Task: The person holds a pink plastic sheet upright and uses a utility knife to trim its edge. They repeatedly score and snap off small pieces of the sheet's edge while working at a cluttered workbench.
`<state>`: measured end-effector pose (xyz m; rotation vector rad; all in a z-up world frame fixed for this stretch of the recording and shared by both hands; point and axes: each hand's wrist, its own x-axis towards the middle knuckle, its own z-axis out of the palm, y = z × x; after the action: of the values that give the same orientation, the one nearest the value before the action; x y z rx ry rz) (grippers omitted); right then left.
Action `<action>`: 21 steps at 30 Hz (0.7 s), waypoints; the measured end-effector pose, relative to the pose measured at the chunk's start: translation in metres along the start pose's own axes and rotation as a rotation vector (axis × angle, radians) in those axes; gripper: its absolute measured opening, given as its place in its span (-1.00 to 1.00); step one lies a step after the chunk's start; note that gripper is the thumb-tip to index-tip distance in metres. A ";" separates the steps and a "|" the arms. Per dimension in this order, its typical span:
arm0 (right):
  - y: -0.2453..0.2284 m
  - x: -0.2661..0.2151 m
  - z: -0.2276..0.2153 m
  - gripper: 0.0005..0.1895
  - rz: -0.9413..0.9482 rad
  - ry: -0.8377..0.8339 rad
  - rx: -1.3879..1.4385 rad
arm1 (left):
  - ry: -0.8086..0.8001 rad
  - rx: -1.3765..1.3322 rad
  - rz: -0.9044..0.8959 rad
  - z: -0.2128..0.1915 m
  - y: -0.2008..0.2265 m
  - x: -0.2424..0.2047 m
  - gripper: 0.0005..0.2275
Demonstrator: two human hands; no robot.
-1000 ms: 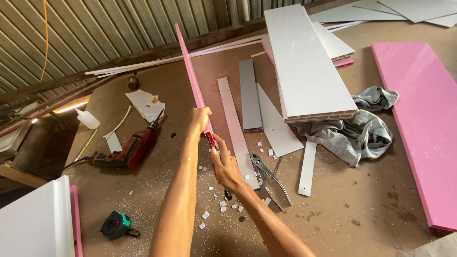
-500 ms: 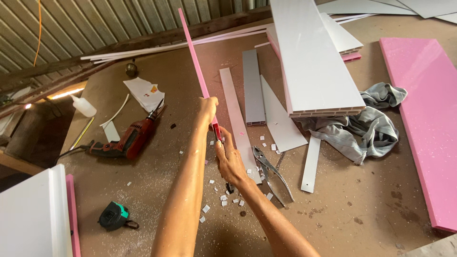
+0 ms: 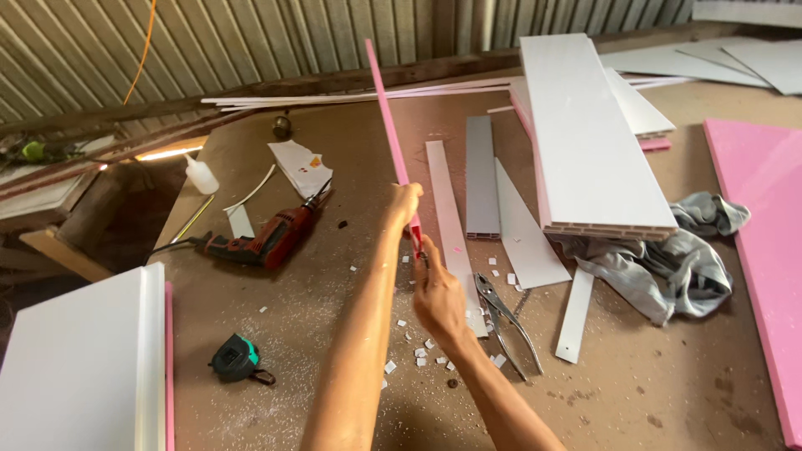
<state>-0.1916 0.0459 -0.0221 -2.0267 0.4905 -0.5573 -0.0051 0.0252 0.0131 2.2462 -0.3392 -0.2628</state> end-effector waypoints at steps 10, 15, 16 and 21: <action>-0.006 0.009 -0.019 -0.58 0.148 -0.014 0.019 | -0.058 0.325 0.277 -0.021 0.011 -0.037 -0.53; -0.014 0.014 -0.017 -0.56 0.220 0.011 -0.027 | -0.110 -0.015 0.056 -0.030 0.028 -0.053 -0.46; -0.017 0.012 -0.017 -0.56 0.216 0.007 -0.034 | -0.107 -0.023 0.054 -0.028 0.026 -0.047 -0.46; -0.023 0.007 -0.012 -0.60 0.173 0.059 0.069 | -0.111 -0.185 -0.004 -0.016 0.015 -0.022 -0.46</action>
<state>-0.1900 0.0446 0.0048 -1.8853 0.6665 -0.5224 -0.0235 0.0346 0.0362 2.0553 -0.3550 -0.4057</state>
